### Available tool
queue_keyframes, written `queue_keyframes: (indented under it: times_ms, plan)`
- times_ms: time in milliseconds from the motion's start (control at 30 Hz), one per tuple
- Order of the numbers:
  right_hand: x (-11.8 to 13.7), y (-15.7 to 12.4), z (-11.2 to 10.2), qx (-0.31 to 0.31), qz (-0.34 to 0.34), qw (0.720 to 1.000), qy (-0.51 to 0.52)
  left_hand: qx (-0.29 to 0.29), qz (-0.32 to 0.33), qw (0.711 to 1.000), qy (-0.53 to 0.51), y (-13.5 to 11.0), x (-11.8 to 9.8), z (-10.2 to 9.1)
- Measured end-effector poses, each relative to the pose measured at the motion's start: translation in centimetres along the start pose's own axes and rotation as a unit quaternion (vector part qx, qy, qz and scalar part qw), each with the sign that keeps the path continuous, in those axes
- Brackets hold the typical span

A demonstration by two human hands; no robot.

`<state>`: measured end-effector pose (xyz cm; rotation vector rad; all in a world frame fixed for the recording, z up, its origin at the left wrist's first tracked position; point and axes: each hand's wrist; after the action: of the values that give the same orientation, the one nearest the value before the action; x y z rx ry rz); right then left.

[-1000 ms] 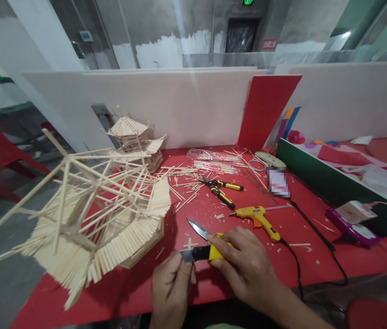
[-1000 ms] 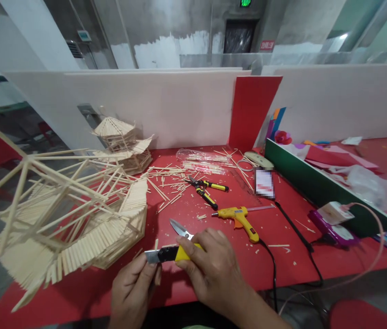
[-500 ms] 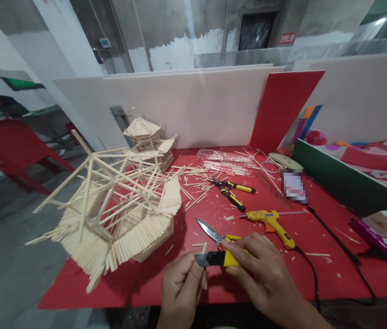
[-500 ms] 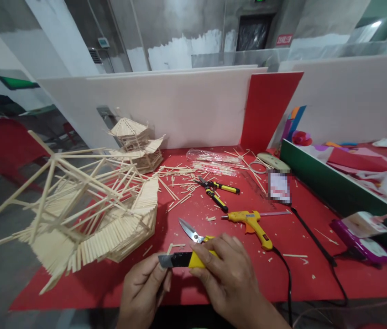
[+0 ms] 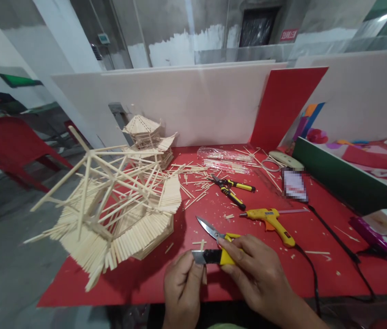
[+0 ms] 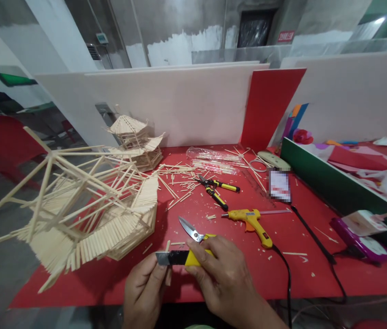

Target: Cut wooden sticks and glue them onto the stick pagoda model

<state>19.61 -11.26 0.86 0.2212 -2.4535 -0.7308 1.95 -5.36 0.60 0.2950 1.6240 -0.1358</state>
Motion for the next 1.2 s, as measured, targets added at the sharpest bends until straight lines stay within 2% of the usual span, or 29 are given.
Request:
queue_keyframes:
  times_ms: [167, 333, 533, 633, 733, 833, 967, 1033, 1067, 1133, 1200]
  plan:
    - [-0.5, -0.3, -0.3, -0.029, -0.015, 0.999, -0.017, 0.006, -0.049, 0.996, -0.078, -0.3, -0.3, 0.4]
    - [-0.6, -0.8, -0.8, -0.035, -0.025, 0.999, -0.021, 0.024, -0.054, 0.995, -0.076, -0.5, -0.6, 0.2]
    - [-0.6, -1.0, -1.1, -0.02, -0.03, 0.999, 0.0, 0.027, -0.034, 0.995, -0.085, -0.9, -1.1, -0.1]
    - [-0.7, -0.9, -1.2, -0.03, -0.024, 0.999, 0.005, 0.044, -0.045, 0.993, -0.1, -0.8, -1.2, -0.3]
    - [-0.4, -0.4, -1.2, -0.005, -0.014, 0.999, 0.041, 0.063, -0.068, 0.99, -0.109, -0.7, -1.0, -0.6]
    - [0.4, 0.2, -1.2, 0.044, 0.033, 0.991, 0.119, 0.07, -0.085, 0.986, -0.121, -0.5, -0.6, -0.8]
    - [0.7, 0.6, -1.2, 0.109, 0.181, 0.952, 0.223, 0.042, -0.096, 0.981, -0.16, -0.4, 0.0, -0.5]
    - [0.4, 0.6, -1.4, 0.098, 0.247, 0.933, 0.243, 0.028, -0.112, 0.979, -0.17, -0.4, 0.2, -0.3]
    - [0.1, 0.5, -1.5, 0.072, 0.253, 0.936, 0.234, 0.022, -0.125, 0.976, -0.174, -0.5, 0.2, -0.2]
    - [-0.2, 0.4, -1.7, 0.01, 0.199, 0.964, 0.177, 0.003, -0.15, 0.97, -0.189, -0.5, 0.2, -0.1]
    - [-0.2, 0.1, -1.6, -0.01, 0.097, 0.989, 0.11, -0.017, -0.163, 0.966, -0.2, -0.4, 0.1, 0.0]
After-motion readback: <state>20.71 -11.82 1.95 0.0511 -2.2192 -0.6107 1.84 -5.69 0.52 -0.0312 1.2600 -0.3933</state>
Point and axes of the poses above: each hand's wrist, its own y-axis towards the middle knuckle, its own z-axis out of the palm, x = y × z, and after that the axes turned 2 degrees about z, right-handed
